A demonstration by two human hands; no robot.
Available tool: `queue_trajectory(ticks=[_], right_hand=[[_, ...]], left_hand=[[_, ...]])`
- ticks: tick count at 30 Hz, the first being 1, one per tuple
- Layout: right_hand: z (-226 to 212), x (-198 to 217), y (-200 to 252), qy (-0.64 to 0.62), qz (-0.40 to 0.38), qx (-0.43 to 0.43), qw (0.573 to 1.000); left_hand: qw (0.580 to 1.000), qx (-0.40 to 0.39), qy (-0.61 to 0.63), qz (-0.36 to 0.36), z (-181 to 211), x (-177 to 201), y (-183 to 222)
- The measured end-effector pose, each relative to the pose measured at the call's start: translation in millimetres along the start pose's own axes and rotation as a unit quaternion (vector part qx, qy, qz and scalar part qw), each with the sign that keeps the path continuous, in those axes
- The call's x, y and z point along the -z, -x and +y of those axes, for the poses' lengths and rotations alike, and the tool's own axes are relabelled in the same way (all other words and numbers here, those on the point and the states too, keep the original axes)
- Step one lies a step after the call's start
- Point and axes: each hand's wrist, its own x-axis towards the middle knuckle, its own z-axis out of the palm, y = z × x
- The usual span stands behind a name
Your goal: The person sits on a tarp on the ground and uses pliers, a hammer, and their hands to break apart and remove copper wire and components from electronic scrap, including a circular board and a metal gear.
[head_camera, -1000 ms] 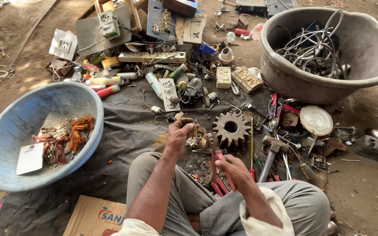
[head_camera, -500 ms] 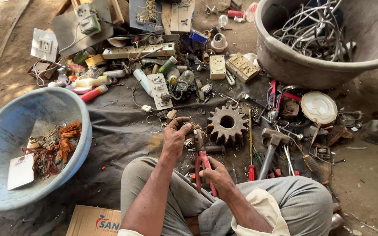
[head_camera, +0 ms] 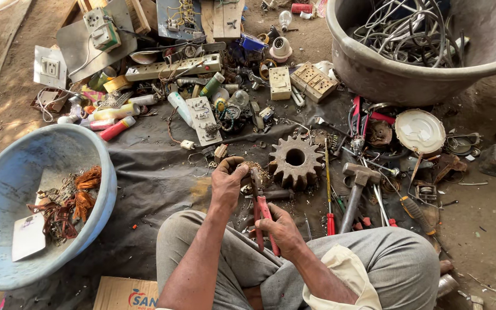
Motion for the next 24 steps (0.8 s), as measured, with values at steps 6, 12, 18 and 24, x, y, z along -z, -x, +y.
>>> queue_trajectory(ticks=[6,12,18,24], right_hand=[[8.5,2.4,-1.1,0.123,0.032,0.024,0.992],[7.3,-3.6,-1.1,0.111,0.044,0.012,0.993],[0.6,-9.2,1.2,0.114,0.049,0.010,0.992],[20.4,2.0,-8.8,0.238,0.075,0.072,0.966]], left_hand=[[0.999,-0.003,0.012,0.034,-0.9,-0.2,0.9],[0.996,0.035,-0.049,0.068,7.0,-4.0,7.6],[0.997,0.021,-0.038,0.060,5.6,-4.1,6.7],[0.997,0.025,-0.040,0.062,5.7,-4.0,6.6]])
